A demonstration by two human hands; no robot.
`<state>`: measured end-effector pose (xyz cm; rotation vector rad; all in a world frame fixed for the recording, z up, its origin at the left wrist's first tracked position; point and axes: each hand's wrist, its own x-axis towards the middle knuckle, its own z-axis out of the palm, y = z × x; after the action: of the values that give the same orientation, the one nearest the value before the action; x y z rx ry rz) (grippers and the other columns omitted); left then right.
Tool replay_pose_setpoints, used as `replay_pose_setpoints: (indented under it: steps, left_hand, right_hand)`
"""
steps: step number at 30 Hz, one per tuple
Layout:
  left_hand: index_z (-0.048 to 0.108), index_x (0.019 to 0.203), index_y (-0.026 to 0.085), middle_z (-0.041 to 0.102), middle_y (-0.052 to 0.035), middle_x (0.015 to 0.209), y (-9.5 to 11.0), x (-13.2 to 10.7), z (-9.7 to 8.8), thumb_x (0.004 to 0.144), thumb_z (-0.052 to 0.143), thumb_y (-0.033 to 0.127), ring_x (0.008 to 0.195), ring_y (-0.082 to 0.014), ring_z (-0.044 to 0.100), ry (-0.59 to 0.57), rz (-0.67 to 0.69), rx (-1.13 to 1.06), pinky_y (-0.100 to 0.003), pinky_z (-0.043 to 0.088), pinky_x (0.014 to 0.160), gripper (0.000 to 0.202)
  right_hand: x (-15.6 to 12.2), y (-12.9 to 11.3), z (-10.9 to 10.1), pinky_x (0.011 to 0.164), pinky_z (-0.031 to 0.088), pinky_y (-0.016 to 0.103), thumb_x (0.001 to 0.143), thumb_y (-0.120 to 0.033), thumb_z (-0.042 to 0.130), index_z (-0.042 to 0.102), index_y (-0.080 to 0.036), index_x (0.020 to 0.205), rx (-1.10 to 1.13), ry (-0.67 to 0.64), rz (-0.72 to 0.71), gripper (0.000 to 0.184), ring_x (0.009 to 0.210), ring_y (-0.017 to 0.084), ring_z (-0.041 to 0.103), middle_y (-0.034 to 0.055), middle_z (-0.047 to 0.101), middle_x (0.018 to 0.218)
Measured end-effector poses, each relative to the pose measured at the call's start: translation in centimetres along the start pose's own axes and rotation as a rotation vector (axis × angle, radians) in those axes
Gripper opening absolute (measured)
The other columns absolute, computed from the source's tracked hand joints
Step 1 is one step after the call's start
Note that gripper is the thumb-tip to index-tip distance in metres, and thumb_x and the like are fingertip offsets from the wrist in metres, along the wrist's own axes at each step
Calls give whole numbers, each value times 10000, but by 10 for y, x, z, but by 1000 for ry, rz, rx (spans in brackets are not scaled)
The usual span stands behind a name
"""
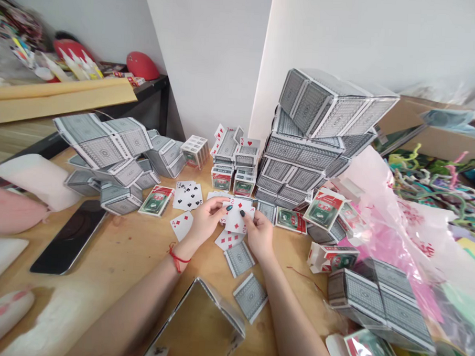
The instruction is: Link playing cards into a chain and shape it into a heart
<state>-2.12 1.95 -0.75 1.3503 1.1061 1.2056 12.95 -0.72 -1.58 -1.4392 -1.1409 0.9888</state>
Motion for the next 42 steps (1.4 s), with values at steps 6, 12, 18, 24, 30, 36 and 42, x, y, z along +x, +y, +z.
replay_pose_setpoints:
  steps: [6, 12, 18, 24, 30, 36, 42]
  left_hand:
    - [622, 936, 152, 646, -21, 685, 0, 5, -5, 727, 613, 216, 538, -114, 583, -56, -165, -113, -230, 495, 476, 219]
    - [592, 938, 152, 651, -9, 673, 3, 5, -8, 708, 622, 154, 504, -109, 586, -177, -233, -192, -254, 525, 496, 232]
    - [552, 1089, 170, 640, -11, 707, 0, 5, -8, 731, 593, 141, 527, -109, 599, -198, -199, -212, -262, 544, 533, 361]
    - [586, 1021, 163, 619, -10, 710, -2, 4, -7, 743, 585, 184, 541, -102, 583, -170, -196, -204, -246, 545, 516, 279]
    - [585, 1034, 169, 606, -4, 706, -5, 5, -7, 748, 570, 174, 538, -101, 576, -165, -199, -188, -248, 543, 518, 287]
    - [578, 1055, 168, 619, -10, 732, -6, 5, -7, 754, 563, 174, 534, -100, 577, -179, -194, -178, -252, 540, 527, 302]
    - [578, 1049, 156, 617, -14, 734, -3, 4, -6, 745, 558, 150, 542, -97, 573, -151, -190, -155, -237, 533, 512, 304]
  right_hand:
    - [2, 4, 0, 436, 323, 224, 707, -473, 600, 616, -156, 749, 17, 1, 17, 320, 477, 106, 417, -5, 567, 578]
    - [2, 3, -1, 467, 356, 237, 706, -464, 605, 596, -161, 718, 75, -19, 41, 304, 521, 124, 457, 10, 585, 620]
    - [3, 7, -2, 445, 335, 228, 712, -460, 605, 583, -161, 720, 33, -10, 29, 300, 487, 109, 425, -5, 553, 581]
    - [1, 3, 2, 421, 370, 235, 703, -425, 621, 531, -196, 987, 140, -21, 27, 376, 457, 124, 474, -14, 587, 605]
    - [1, 5, 2, 379, 349, 221, 708, -400, 612, 494, -230, 1042, 119, 5, 4, 393, 417, 121, 467, -55, 530, 513]
    - [1, 5, 2, 362, 313, 204, 706, -389, 622, 461, -221, 1002, 166, -27, 37, 376, 383, 96, 414, -64, 535, 519]
    - [1, 0, 3, 389, 358, 214, 696, -390, 638, 463, -214, 1047, 209, -39, 57, 430, 428, 114, 478, -51, 559, 556]
